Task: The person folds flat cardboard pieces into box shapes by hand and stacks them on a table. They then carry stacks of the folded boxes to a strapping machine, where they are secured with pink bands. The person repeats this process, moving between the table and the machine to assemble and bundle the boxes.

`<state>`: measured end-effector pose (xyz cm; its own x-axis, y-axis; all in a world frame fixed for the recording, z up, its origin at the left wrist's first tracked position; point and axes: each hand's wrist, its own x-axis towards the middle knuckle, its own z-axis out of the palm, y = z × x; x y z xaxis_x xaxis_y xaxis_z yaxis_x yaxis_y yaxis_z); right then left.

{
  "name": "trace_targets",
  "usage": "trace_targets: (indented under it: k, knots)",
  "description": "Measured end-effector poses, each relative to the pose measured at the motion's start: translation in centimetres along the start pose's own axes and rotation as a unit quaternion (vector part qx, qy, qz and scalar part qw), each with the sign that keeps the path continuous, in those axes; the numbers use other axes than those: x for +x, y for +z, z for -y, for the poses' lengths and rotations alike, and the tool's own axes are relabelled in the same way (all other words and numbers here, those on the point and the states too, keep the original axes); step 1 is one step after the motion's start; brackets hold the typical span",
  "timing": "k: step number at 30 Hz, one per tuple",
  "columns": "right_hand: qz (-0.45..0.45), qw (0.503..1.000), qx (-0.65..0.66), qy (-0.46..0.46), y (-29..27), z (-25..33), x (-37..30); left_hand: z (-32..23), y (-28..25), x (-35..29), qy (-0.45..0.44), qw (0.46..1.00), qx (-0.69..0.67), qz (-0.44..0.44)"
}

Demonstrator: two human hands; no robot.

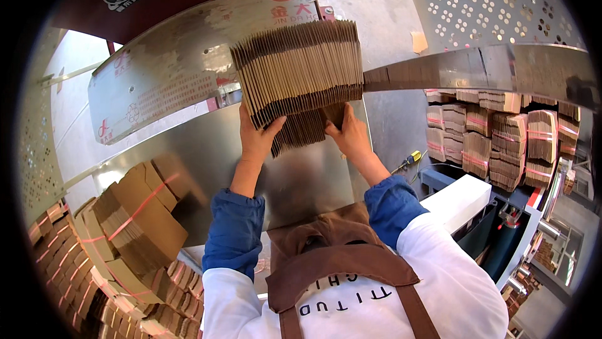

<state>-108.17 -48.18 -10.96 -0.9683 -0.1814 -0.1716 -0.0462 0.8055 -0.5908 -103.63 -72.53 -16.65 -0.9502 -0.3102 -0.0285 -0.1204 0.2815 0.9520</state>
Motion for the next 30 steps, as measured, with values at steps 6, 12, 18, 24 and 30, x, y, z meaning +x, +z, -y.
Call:
trace_targets:
  k: [6, 12, 18, 24, 30]
  knots:
    - [-0.006, 1.0, 0.002, 0.013, 1.1, -0.7, 0.1, -0.6, -0.1, 0.6, 0.095, 0.988, 0.109, -0.049]
    - [-0.017, 0.999, 0.018, -0.023, 1.2, -1.0, 0.0, -0.7, 0.0, -0.2, 0.071, 0.991, 0.098, -0.06]
    - [0.041, 0.998, 0.025, -0.03, 0.5, -0.8, 0.3, -1.2, -0.6, -0.7, 0.032, 0.995, 0.056, -0.07]
    - [0.053, 0.997, -0.02, -0.043, 0.8, -1.8, 0.6, -2.2, -1.1, -0.6, 0.032, 0.994, 0.085, -0.062]
    - [0.069, 0.997, -0.012, -0.032, 0.3, -0.7, -0.8, -3.3, -1.7, -1.4, -0.02, 0.997, -0.006, -0.069]
